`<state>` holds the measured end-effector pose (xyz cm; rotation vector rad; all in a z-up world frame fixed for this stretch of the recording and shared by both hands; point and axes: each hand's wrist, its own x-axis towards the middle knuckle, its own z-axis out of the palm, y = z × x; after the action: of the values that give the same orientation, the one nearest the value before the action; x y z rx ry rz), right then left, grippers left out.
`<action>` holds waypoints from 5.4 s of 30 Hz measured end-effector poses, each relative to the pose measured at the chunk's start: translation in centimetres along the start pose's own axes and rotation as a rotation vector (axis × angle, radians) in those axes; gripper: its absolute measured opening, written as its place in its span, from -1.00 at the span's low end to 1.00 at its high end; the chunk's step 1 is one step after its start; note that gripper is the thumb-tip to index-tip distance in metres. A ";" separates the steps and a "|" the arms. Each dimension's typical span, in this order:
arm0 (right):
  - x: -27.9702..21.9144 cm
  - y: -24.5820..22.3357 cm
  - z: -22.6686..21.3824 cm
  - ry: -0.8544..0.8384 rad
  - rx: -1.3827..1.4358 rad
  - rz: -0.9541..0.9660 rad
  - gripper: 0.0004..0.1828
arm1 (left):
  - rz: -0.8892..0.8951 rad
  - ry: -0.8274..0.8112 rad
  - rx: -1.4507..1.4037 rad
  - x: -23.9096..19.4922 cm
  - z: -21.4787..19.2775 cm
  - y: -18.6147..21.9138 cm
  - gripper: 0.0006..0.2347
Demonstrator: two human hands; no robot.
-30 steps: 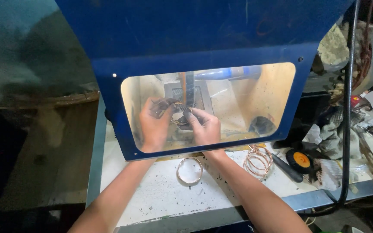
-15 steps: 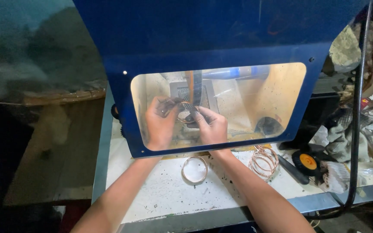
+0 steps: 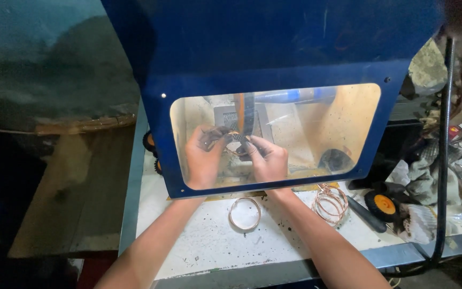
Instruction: The person holds a copper-colored metal ring against a rotating polishing wheel inside a blue fume hood. They rotate the ring to polish different sections while a second person sits nearby. The person continues polishing the same ring throughout the clip.
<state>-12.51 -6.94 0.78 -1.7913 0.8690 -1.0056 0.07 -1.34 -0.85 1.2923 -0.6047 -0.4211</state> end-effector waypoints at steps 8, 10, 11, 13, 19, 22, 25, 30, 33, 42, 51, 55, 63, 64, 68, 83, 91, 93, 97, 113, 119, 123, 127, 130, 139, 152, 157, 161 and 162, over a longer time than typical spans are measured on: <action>0.1 0.6 0.0 -0.003 0.011 0.015 -0.75 | -0.014 0.013 0.021 -0.2 0.0 0.6 -0.83; 0.2 0.8 -0.1 -0.007 0.010 0.019 -0.75 | -0.018 0.008 0.025 -0.4 0.0 1.1 -0.83; 0.2 1.0 -0.2 -0.010 0.008 0.024 -0.74 | -0.024 0.002 0.028 -0.5 0.0 1.3 -0.83; 0.3 1.2 -0.2 -0.007 0.001 0.016 -0.75 | -0.018 0.005 0.028 -0.6 0.1 1.7 -0.83; 0.1 0.1 -0.2 -0.009 -0.006 0.000 -0.74 | -0.028 -0.001 0.046 -0.7 0.0 2.2 -0.83; 0.1 0.0 0.0 -0.009 -0.006 -0.004 -0.75 | -0.017 -0.009 0.033 -0.4 -0.2 2.0 -0.83; 0.1 0.3 -0.2 -0.007 -0.009 -0.004 -0.75 | -0.010 -0.017 0.014 -0.4 -0.2 1.5 -0.82; 0.0 0.4 -0.1 -0.002 0.009 0.003 -0.75 | -0.018 -0.019 -0.002 -0.4 -0.2 1.4 -0.82; 0.1 0.4 -0.1 0.008 -0.005 -0.011 -0.74 | 0.002 -0.024 -0.005 -0.5 -0.1 1.5 -0.82; 0.0 0.3 0.0 0.011 -0.001 0.001 -0.73 | -0.017 -0.007 0.028 -0.6 0.0 1.6 -0.82; -0.2 0.4 0.2 0.004 -0.006 -0.004 -0.72 | -0.026 0.010 0.031 -0.3 -0.1 1.3 -0.84; -0.5 -0.5 0.3 -0.001 0.005 0.001 -0.69 | -0.024 0.004 0.027 -0.4 -0.3 1.1 -0.84; -0.3 -0.1 0.3 -0.002 0.017 -0.015 -0.68 | 0.006 -0.021 -0.004 -0.1 -0.5 0.5 -0.84; -0.3 -0.2 0.3 -0.002 0.028 -0.016 -0.68 | 0.008 -0.016 -0.005 0.1 -0.5 0.2 -0.84; -0.5 -0.5 0.3 0.001 0.053 -0.013 -0.66 | 0.040 0.002 -0.008 0.1 -0.5 -0.7 -0.81; -0.1 1.8 0.7 0.001 0.063 -0.017 -0.71 | 0.053 -0.005 0.020 -0.6 -0.5 0.2 -0.79; 0.1 1.4 0.8 0.021 0.059 -0.047 -0.74 | 0.054 0.000 0.014 -0.7 -0.2 0.7 -0.82; 0.0 1.3 0.6 0.023 0.060 -0.044 -0.74 | 0.048 -0.002 0.022 -0.7 -0.1 0.7 -0.82; 0.0 0.7 0.6 0.016 0.069 -0.035 -0.71 | 0.040 0.005 0.017 -0.2 -0.1 -0.2 -0.82; 0.1 0.9 0.5 0.010 0.055 -0.003 -0.75 | -0.029 0.025 -0.019 -0.7 0.0 1.4 -0.82; 0.1 0.8 0.3 0.006 0.027 0.009 -0.74 | -0.008 0.011 -0.012 -0.7 0.0 1.2 -0.82; 0.0 0.1 0.2 0.006 0.035 0.019 -0.72 | -0.024 0.020 -0.019 -0.7 0.0 1.2 -0.81; -0.1 -0.3 0.4 0.010 0.033 0.024 -0.70 | -0.017 0.006 -0.005 -0.3 -0.1 0.4 -0.82; 0.0 0.2 0.2 0.002 0.035 0.029 -0.70 | -0.012 0.000 0.012 -0.4 -0.2 0.9 -0.83; -0.1 0.1 0.1 -0.007 0.059 0.043 -0.69 | -0.002 0.004 0.004 -0.5 -0.3 0.6 -0.83; 0.0 0.5 0.0 -0.005 0.051 0.013 -0.77 | -0.078 0.010 -0.013 -1.2 -0.6 2.0 -0.82; 0.0 0.8 0.2 0.003 0.045 0.005 -0.72 | -0.102 0.015 -0.004 -1.2 -0.7 2.3 -0.84; -0.1 0.1 0.1 0.004 0.038 -0.002 -0.71 | -0.110 0.016 -0.007 -0.9 -0.7 1.4 -0.81; 0.0 0.2 0.1 0.003 0.038 -0.001 -0.71 | -0.111 0.017 -0.006 -0.9 -0.8 1.5 -0.81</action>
<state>-12.47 -6.95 0.53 -1.7591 0.8455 -1.0193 -0.25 0.16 0.31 1.3260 -0.5188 -0.5027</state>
